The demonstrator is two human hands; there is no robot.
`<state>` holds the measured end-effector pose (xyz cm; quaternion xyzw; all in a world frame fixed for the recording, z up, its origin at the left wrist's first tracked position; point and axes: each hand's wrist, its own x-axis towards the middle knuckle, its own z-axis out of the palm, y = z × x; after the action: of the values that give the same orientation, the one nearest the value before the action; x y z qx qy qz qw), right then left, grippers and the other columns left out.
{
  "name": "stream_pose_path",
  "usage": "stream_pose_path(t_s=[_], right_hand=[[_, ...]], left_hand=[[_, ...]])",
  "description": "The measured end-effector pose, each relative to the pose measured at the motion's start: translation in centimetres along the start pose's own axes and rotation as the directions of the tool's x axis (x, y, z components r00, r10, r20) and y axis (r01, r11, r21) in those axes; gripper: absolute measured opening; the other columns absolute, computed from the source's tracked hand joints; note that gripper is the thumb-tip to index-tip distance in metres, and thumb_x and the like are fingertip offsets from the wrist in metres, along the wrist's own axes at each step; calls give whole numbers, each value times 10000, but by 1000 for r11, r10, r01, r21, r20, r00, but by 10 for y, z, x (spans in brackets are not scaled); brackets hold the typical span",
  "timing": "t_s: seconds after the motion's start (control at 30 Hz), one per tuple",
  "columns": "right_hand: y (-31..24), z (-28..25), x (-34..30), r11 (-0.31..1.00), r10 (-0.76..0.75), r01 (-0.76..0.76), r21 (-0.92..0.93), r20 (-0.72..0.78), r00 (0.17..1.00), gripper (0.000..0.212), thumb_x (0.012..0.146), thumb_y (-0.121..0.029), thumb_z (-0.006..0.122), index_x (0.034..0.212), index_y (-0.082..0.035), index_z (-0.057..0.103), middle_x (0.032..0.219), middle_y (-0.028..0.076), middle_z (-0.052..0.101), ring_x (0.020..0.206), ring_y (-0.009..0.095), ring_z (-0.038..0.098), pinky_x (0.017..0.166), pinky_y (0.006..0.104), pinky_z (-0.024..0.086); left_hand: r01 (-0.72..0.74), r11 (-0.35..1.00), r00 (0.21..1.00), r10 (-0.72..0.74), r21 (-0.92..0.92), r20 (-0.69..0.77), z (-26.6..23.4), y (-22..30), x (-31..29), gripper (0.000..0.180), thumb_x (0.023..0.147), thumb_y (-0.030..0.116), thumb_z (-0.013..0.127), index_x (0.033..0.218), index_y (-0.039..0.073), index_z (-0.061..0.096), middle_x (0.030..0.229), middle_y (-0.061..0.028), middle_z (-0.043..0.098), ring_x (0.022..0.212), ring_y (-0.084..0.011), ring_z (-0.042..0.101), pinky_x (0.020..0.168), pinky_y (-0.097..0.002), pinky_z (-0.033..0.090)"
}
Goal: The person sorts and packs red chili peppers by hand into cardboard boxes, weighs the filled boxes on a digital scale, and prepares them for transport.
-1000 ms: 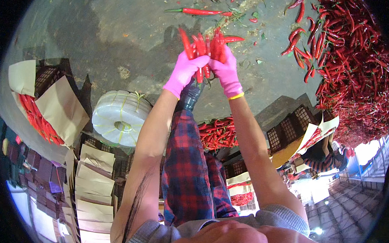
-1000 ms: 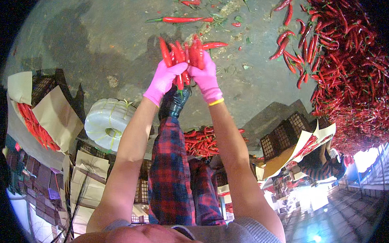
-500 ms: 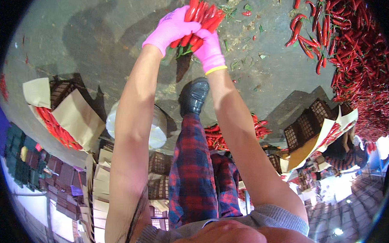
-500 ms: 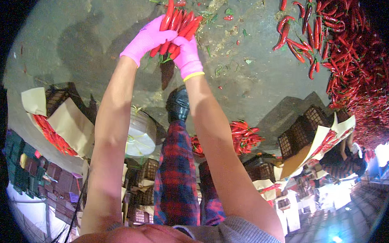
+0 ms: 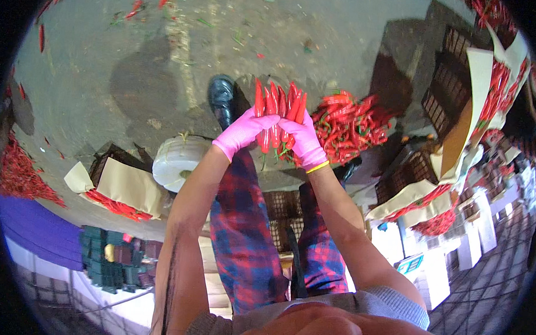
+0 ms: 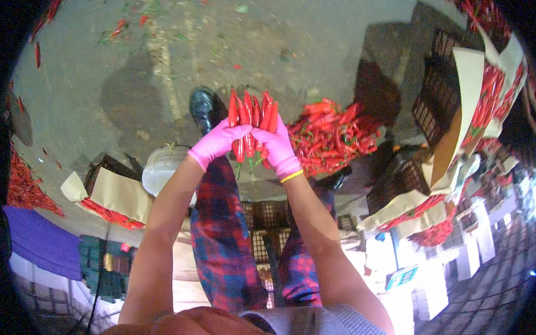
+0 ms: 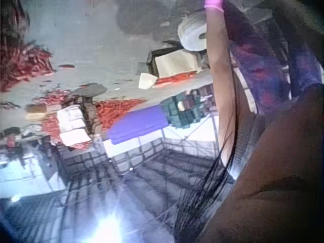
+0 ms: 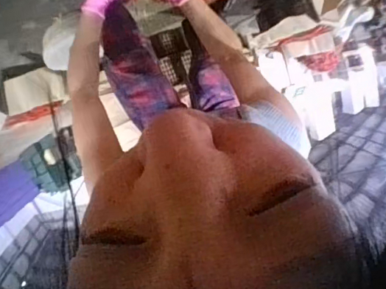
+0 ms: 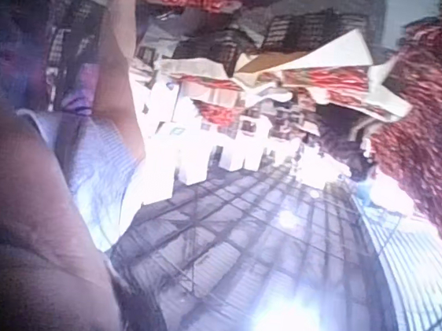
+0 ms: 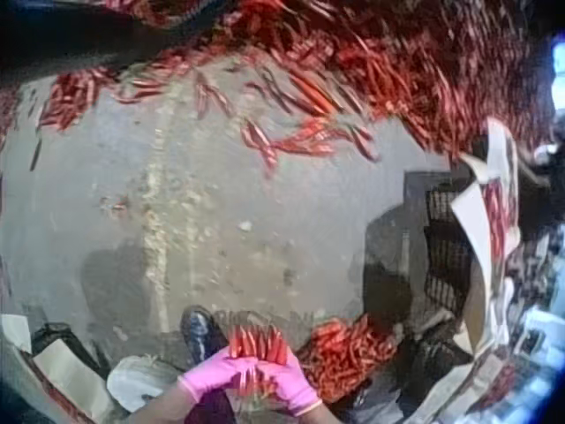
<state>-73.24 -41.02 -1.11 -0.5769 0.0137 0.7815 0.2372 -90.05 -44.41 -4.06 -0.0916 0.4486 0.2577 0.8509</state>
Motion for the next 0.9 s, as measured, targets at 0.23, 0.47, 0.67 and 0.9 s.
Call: stream_pose_path(t_s=[0.23,0.47,0.67,0.9], right_hand=[[58,-93,4,991,118,-110,71,-107,987,551,802,36,684,1318,-33,504,1151,92,658,984,215,660,851,379,551],[48,-106,40,930,320,-312,193,-12,947,396,843,-9,683,1218,-23,557,1049,118,682,923,251,682,808,407,571],[55,-106,35,955,263,-264,139,24,964,419,842,-24,691,1238,-37,558,1065,102,678,930,225,677,822,384,563],[59,-112,29,958,256,-253,139,-9,967,437,836,-38,710,1245,-27,558,1073,95,679,928,215,677,813,362,559]], left_hand=[[396,916,918,-396,-64,26,-13,-55,44,383,963,165,617,1313,38,527,1189,-83,651,1053,-200,640,915,-395,520],[518,854,855,-515,-54,64,-8,-33,57,390,954,223,631,1291,46,547,1186,-77,652,1053,-213,641,890,-425,523],[251,960,967,-253,121,0,-9,-70,49,455,877,72,687,1305,64,532,1112,-65,660,989,-202,647,861,-374,518],[294,956,952,-291,19,-99,5,-75,58,406,1001,308,543,1338,85,498,1118,-49,655,970,-175,640,884,-359,505]])
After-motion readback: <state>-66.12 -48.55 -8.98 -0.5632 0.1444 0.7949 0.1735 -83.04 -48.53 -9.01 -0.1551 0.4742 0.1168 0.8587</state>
